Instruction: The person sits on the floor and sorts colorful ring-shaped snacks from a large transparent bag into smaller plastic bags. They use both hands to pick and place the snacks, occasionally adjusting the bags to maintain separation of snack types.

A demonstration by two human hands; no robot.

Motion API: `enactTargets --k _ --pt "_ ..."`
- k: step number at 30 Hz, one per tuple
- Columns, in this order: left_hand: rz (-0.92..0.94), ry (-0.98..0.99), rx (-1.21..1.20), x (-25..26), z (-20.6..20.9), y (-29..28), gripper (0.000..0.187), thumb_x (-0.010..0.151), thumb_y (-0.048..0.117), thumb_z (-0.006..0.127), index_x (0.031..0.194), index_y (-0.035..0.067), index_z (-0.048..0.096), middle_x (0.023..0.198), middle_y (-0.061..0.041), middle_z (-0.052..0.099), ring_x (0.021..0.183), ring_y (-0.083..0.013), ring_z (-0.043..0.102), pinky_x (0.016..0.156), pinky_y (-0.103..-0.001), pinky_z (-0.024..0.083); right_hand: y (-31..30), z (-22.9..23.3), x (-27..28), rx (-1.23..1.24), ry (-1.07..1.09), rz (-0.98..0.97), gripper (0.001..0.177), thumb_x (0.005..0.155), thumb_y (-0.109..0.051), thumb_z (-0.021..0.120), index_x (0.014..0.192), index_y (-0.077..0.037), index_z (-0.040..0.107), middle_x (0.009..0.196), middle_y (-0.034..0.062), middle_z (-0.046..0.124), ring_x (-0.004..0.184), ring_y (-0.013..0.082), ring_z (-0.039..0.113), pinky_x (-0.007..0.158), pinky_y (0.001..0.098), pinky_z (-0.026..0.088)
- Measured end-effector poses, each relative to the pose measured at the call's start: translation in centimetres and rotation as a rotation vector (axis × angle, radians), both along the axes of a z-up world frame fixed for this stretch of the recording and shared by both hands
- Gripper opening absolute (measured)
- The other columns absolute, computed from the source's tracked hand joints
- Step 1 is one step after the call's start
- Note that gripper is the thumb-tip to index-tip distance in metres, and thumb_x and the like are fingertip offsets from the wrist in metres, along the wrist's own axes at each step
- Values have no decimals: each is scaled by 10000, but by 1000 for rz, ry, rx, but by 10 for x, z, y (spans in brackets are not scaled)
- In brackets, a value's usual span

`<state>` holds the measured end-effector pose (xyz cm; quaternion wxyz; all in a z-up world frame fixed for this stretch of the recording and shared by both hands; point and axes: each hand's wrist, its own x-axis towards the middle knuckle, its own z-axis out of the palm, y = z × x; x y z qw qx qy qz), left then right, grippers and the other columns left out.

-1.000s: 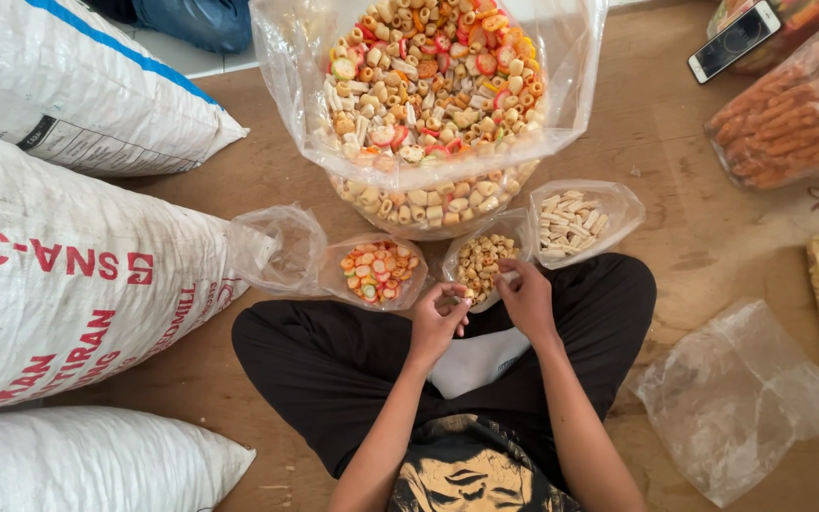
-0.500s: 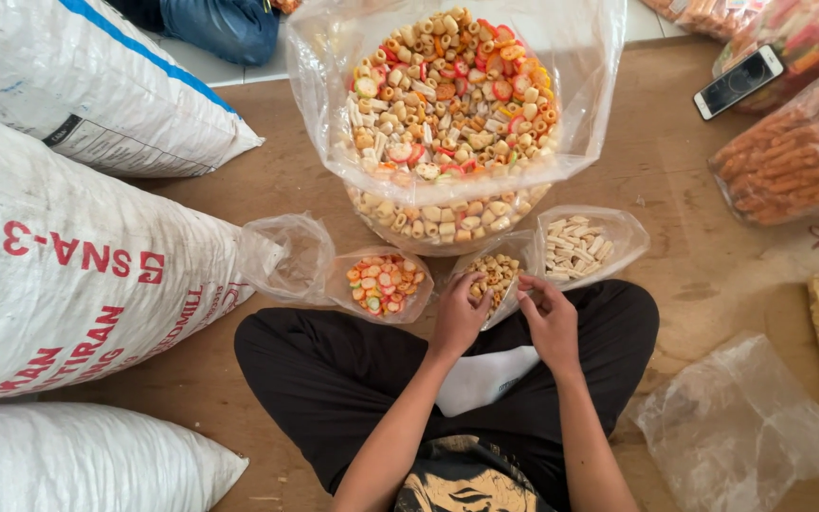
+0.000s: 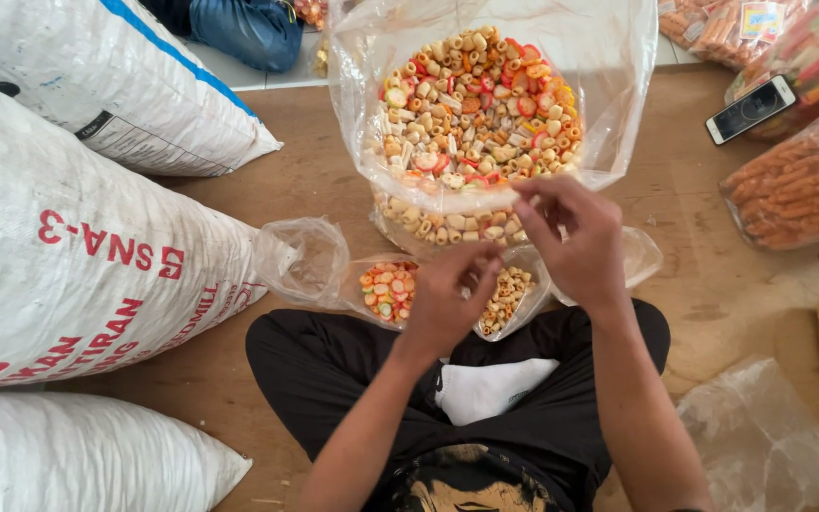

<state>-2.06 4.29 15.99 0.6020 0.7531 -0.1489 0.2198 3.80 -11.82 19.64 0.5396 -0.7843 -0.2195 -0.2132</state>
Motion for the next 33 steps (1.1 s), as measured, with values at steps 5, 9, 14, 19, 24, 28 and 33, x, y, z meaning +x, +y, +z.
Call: enactTargets --k 5,9,14,19,24,28,33 --pt "21 -88 -86 38 21 28 153 973 113 674 1105 58 729 901 -126 737 642 -196 704 502 -282 589 33 15 70 -280 -75 105 186 908 -51 771 1092 -26 753 882 129 732 665 245 647 612 354 525" --pt "81 -104 -175 32 54 53 165 993 68 625 1132 34 706 909 -123 728 660 -165 692 539 -270 600 63 -12 145 -649 47 93 194 926 -157 715 1098 -83 762 949 134 750 914 423 691 806 555 552" --pt "148 -80 -8 21 56 63 178 1041 140 554 1139 43 667 971 -62 722 699 -105 634 612 -233 564 101 -33 181 -890 43 23 172 904 16 665 1034 -27 769 971 129 736 856 290 691 699 434 575" --pt "158 -75 0 19 62 69 178 1024 112 554 1143 47 670 935 -54 709 684 -83 613 581 -206 541 113 -37 186 -977 53 -60 146 922 55 609 820 -29 669 882 101 659 750 283 648 571 427 546" --pt "100 -134 155 46 70 66 199 1034 89 576 1207 20 645 1069 -121 719 695 -133 687 547 -197 597 96 -26 178 -865 190 -31 149 879 -156 748 795 -88 645 849 53 625 693 213 566 554 362 472" --pt "112 -196 383 96 77 64 152 1011 28 596 1152 9 650 988 -120 726 666 -149 677 643 -265 613 80 -8 174 -848 280 -44 190 910 -193 742 813 -84 620 843 51 634 721 196 547 614 347 481" --pt "190 104 976 170 65 56 258 847 -201 546 823 54 582 816 -129 617 605 -282 602 484 -421 444 53 -6 180 -831 259 -137 254 854 -201 700 718 -124 500 706 32 519 623 208 466 519 379 378"
